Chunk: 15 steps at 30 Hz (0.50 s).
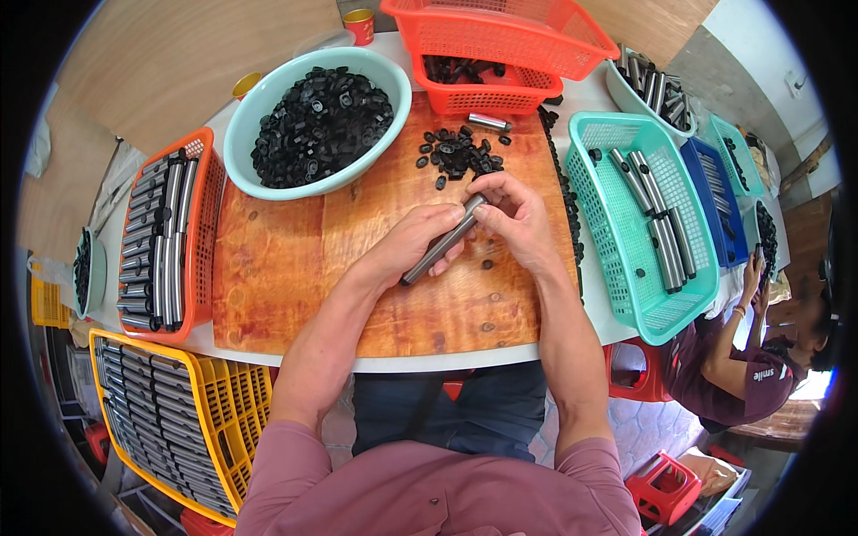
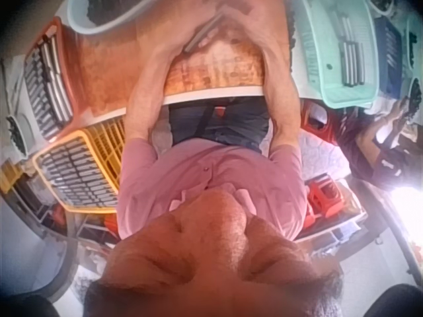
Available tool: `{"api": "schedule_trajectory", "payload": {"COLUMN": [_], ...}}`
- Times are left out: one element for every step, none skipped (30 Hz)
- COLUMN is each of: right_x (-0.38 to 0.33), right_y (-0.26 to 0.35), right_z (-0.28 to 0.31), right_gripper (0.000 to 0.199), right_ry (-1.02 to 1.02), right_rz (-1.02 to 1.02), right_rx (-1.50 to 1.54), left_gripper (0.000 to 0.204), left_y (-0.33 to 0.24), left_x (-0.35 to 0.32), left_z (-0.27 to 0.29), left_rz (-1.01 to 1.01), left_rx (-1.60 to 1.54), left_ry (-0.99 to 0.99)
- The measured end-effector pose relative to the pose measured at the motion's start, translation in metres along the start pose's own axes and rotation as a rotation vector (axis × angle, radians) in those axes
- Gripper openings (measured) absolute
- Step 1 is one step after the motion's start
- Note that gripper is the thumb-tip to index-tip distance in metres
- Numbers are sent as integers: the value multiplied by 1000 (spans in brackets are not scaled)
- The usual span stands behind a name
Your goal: The person assembles cylindrical metal parts by inserting small black components into them. They repeatedly pick up a metal cylinder, insert a black piece, and place the assembled unit into a yellow basket. The process is repetitive and focused on manual assembly at a workbench.
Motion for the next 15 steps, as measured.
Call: {"api": "schedule_trajectory", "payload": {"right_x": [0,1,2,1,1,4,3,1,-3,-5,-7,-10,-9,-9,-8], "right_y": [-1,-2,-3,-4,-2,-1,-1,-2,7,4,1,3,1,-1,1], "right_z": [0,-1,-2,-1,-3,-9,-6,-3,-3,6,13,18,18,21,21], "right_gripper": [25,24,24,24,25,25,25,23,23,23,25,25,25,25,25], "right_ry": [0,4,11,-11,-15,0,-13,-42,-87,-125,-146,-110,-68,-60,-48], "right_rz": [-7,-13,-20,-41,-59,-72,-109,-83,-43,-8,-5,12,27,31,34], "right_rx": [2,6,11,-18,-44,-64,-168,-71,-62,-85,-60,-5,48,65,71], "left_gripper": [39,39,39,40,41,41,41,40,38,38,38,38,40,41,42], "left_y": [2,3,4,6,5,4,3,6,7,-1,-7,-8,-1,-1,-3], "left_x": [1,0,-2,-4,-8,-10,-13,-9,-9,-10,-9,-7,-3,-2,-4], "left_z": [2,4,5,5,9,8,9,7,5,-3,-11,-17,-14,-15,-16], "left_rz": [10,19,17,12,-2,1,4,-4,-13,-36,-100,-75,-117,-116,-125], "left_rx": [11,23,24,26,28,57,91,67,189,132,116,85,49,46,37], "left_ry": [1,-1,-15,-34,-67,-76,-111,-109,-197,-115,4,67,91,110,132]}}
Point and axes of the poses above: each hand's wrist, its own x-axis towards the middle knuckle, its own z-axis out of the back of the hand, y = z × x, the point moved 7 cm from there along x, towards the middle knuckle, and after that the axes turned 3 degrees about -z, right-handed, at the moved point
